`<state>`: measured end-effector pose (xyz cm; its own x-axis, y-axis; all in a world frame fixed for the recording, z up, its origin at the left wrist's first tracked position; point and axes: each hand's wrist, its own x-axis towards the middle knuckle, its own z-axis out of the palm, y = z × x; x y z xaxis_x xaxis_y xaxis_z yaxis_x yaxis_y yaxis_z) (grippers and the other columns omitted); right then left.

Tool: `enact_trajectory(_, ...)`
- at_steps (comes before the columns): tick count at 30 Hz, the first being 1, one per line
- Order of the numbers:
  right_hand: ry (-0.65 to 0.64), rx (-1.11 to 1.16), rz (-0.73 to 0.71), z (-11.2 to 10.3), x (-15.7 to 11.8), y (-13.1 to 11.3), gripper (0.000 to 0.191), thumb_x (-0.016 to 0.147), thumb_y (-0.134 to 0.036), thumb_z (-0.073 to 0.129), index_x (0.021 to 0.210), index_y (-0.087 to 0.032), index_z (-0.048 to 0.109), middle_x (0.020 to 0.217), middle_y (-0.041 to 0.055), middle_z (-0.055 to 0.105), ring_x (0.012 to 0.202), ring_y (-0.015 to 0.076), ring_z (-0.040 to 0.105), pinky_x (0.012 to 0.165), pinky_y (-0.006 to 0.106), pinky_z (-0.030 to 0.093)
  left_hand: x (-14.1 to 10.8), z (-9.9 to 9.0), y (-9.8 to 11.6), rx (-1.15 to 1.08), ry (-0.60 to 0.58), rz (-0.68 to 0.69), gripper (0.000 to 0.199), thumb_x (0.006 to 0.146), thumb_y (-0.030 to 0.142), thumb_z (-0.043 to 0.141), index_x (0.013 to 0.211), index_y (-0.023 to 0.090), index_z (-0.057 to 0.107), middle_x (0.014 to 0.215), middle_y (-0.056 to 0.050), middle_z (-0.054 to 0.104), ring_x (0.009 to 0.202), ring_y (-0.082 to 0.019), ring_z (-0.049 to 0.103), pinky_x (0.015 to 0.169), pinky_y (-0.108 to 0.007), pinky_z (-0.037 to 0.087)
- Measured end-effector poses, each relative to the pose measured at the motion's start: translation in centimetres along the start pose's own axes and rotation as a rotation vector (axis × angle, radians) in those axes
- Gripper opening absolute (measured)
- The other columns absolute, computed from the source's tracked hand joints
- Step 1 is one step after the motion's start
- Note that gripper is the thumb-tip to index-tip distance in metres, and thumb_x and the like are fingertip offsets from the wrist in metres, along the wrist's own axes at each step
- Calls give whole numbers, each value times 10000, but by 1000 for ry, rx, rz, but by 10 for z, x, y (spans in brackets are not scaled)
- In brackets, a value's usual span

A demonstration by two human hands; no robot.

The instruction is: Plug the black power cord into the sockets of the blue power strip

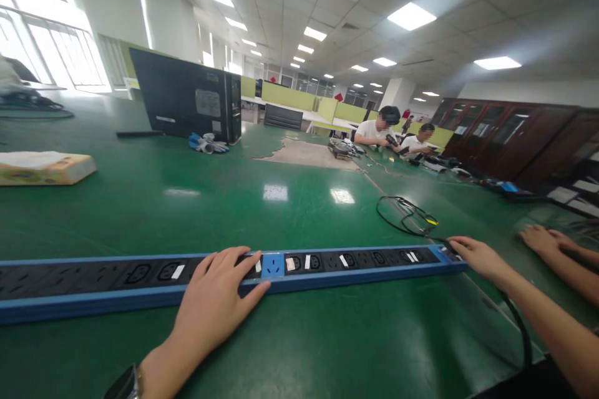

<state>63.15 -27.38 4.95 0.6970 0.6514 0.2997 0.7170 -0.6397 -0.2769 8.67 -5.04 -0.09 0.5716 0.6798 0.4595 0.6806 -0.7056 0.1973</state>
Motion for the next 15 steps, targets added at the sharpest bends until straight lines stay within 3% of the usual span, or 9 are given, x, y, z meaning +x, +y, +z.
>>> enact_trajectory(2, -54, -9, -26, 11, 1, -3, 418, 720, -472, 454, 849, -176, 719, 924, 107, 733, 845, 281, 673, 728, 359, 521, -1, 1, -1, 13, 16, 3, 457, 823, 505, 551, 1193, 252, 642, 1216, -80, 624, 1139, -298, 546, 994, -488, 382)
enact_trajectory(6, -163, -11, -114, 18, -7, -7, 469, 777, -556, 441, 1015, -252, 707, 1039, 31, 720, 960, 243, 654, 834, 316, 501, -1, 2, -2, 23, 25, 18, 460, 816, 517, 553, 1180, 253, 650, 1205, -82, 629, 1124, -302, 554, 987, -488, 389)
enact_trajectory(11, -85, -116, -25, 22, -13, -1, 538, 813, -547, 376, 1083, -201, 687, 1097, 100, 697, 990, 313, 636, 864, 407, 480, -1, 3, -2, 27, 30, 26, 474, 823, 529, 538, 1191, 251, 643, 1205, -84, 626, 1121, -308, 552, 978, -497, 393)
enact_trajectory(15, -67, -138, 2, 25, -9, 5, 539, 818, -553, 374, 1110, -218, 680, 1115, 96, 691, 998, 313, 634, 858, 404, 479, -1, 2, -1, 25, 14, 18, 461, 829, 513, 540, 1200, 258, 636, 1219, -77, 622, 1143, -300, 544, 995, -497, 382)
